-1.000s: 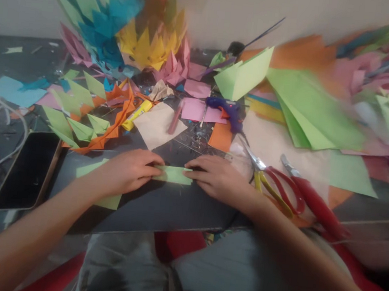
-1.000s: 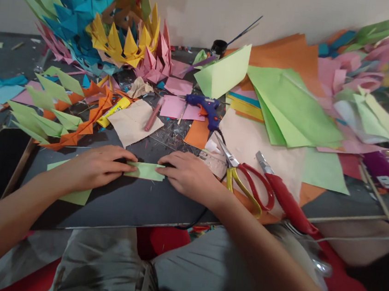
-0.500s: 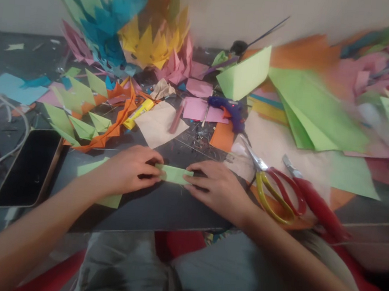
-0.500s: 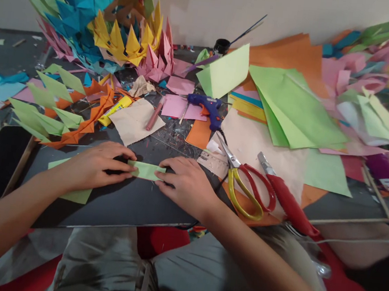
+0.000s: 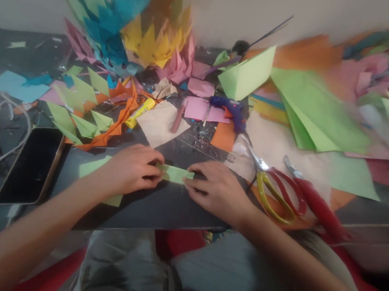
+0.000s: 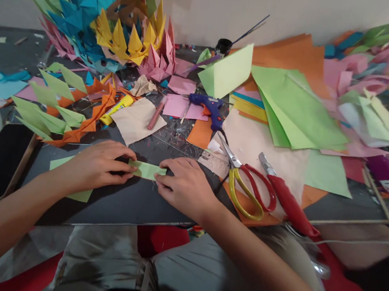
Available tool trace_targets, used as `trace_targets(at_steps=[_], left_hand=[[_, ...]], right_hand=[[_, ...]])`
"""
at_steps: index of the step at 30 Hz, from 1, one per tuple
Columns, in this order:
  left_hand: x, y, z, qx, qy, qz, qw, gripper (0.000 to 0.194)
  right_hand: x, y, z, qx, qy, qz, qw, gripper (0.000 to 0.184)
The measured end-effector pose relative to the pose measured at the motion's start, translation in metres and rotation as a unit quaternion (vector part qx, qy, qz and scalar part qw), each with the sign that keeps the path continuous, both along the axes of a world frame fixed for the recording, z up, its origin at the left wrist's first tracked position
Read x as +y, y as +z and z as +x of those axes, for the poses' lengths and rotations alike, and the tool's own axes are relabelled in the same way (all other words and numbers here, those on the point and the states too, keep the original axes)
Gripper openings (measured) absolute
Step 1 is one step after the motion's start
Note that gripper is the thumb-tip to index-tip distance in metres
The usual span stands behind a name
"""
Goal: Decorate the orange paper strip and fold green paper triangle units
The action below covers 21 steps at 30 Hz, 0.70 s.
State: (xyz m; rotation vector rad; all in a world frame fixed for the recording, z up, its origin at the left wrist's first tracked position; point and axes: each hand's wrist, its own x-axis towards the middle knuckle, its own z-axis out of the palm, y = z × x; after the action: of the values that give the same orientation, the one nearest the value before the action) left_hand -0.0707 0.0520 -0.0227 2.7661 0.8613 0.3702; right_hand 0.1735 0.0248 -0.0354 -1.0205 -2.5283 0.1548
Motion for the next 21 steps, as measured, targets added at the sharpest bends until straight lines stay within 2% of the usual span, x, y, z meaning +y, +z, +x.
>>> trace_targets(at_steps=[6, 8, 11, 15, 17, 21], left_hand=[[-0.003, -0.002, 0.000, 0.008, 0.012, 0.032, 0.999, 0.017], [-0.004, -0.002, 0.001, 0.012, 0.015, 0.037, 0.999, 0.017], [-0.006, -0.001, 0.003, 0.013, 0.023, 0.034, 0.999, 0.017], [-0.007, -0.002, 0.006, 0.000, 0.039, 0.036, 0.999, 0.024], [-0.007, -0.005, 0.006, -0.002, 0.041, 0.032, 0.999, 0.026], [-0.005, -0.008, 0.006, -0.004, 0.049, -0.001, 0.999, 0.022]], right_hand=[[0.004, 0.000, 0.001, -0.023, 0.079, 0.036, 0.996, 0.015], [0.007, 0.001, 0.002, -0.010, 0.110, 0.005, 0.994, 0.017], [0.013, 0.005, 0.006, 0.024, 0.143, -0.084, 0.986, 0.019], [0.019, 0.008, 0.011, 0.066, 0.147, -0.196, 0.967, 0.022], [0.021, 0.006, 0.012, 0.087, 0.139, -0.219, 0.962, 0.022], [0.023, -0.002, 0.010, 0.118, 0.129, -0.216, 0.961, 0.017]])
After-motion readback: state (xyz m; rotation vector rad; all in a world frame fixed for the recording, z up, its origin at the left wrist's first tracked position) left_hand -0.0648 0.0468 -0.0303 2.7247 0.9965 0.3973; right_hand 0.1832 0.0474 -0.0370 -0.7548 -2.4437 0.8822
